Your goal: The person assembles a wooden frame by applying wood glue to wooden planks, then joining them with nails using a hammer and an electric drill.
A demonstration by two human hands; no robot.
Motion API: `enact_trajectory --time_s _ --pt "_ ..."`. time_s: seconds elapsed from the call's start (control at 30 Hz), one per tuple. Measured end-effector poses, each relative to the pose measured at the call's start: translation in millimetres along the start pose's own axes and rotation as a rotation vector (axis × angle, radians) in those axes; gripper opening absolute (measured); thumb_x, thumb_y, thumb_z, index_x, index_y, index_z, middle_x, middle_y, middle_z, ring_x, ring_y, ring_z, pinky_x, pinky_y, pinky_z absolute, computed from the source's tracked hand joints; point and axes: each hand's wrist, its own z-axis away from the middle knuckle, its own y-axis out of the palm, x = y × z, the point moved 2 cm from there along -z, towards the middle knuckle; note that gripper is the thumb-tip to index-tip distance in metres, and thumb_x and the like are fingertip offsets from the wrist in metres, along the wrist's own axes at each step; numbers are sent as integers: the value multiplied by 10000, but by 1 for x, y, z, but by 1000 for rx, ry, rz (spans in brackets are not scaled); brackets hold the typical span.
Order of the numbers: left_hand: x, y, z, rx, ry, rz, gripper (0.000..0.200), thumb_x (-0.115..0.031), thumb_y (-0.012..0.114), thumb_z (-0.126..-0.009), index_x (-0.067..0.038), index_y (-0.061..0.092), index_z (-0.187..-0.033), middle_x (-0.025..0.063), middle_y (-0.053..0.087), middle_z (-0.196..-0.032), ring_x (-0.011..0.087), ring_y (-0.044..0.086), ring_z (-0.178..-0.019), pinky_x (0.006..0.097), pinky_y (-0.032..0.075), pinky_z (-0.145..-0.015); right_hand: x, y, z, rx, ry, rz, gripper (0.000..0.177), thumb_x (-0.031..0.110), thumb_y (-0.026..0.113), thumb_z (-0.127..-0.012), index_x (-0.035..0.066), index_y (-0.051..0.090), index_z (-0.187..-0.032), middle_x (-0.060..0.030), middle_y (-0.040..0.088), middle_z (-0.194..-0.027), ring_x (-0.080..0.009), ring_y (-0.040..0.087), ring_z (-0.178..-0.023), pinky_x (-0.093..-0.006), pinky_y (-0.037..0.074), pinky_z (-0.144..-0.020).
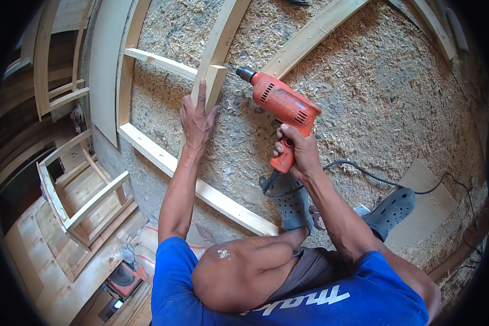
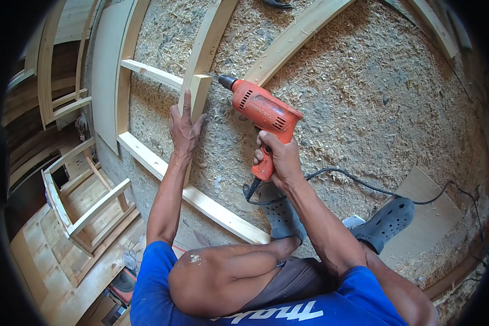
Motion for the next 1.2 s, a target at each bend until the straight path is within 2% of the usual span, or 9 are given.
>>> enact_trajectory --time_s 0.1,0.6,0.73,0.8,0.87,0.97,1.03,1.1,1.2 --pt "1 1 1 1 -9 26 1068 -146 848 -788 -280 231 -1649 141 501 -1040 331 523 -909 456 440 -813 -1 2 -5 2 6 5 313 163 698 -947 70 541 -1201 -35 613 -874 -136 594 -617 -340 551 -585" --pt "3 -1 -2 6 -5 12 1092 -118 868 -771 -262 237 -1650 166 498 -1003 348 528 -879 458 462 -796 6 15 -36 82 -62 177 258 172 701 -939 46 577 -1128 -36 634 -903 -126 591 -628 -332 551 -595" --pt "6 0 1 -10 -19 34 1082 -136 867 -773 -266 244 -1648 165 498 -1004 354 530 -891 461 463 -799 4 20 -13 56 -66 94 268 171 700 -934 46 575 -1136 -36 632 -911 -125 589 -636 -327 554 -609" --pt "5 0 1 19 -56 36 1055 -163 851 -788 -320 250 -1640 150 517 -1092 355 547 -973 469 450 -848 13 22 -2 50 -85 102 309 188 708 -931 53 565 -1170 -36 633 -936 -123 589 -649 -335 552 -613" --pt "5 -1 3 18 -80 37 1049 -161 848 -793 -332 251 -1638 151 516 -1107 358 548 -978 471 450 -848 19 7 12 33 -58 133 327 202 702 -934 58 558 -1191 -33 634 -948 -125 584 -644 -334 547 -613" --pt "9 -2 0 9 -107 26 1049 -164 846 -795 -348 248 -1637 155 516 -1146 363 553 -998 479 455 -856 37 -48 57 45 8 16 345 236 674 -951 69 550 -1226 -20 639 -969 -127 575 -643 -320 526 -613" --pt "6 0 6 9 -135 35 1053 -169 848 -793 -354 246 -1637 157 516 -1171 366 558 -1014 485 460 -864 54 -77 80 23 -8 -173 427 218 657 -956 60 503 -1322 -43 636 -956 -137 556 -617 -331 508 -594" --pt "7 -4 1 -53 -65 21 1073 -183 861 -774 -359 246 -1636 163 515 -1232 367 568 -1054 491 469 -890 82 -83 91 31 -178 -215 461 218 638 -963 55 488 -1367 -66 640 -1011 -135 551 -634 -341 504 -599" --pt "9 -1 3 -102 -81 -30 1075 -179 860 -774 -376 244 -1632 173 512 -1280 364 574 -1081 490 476 -904 150 -97 105 228 -273 -130 498 215 626 -953 42 462 -1391 -91 627 -1096 -128 540 -648 -339 500 -593"
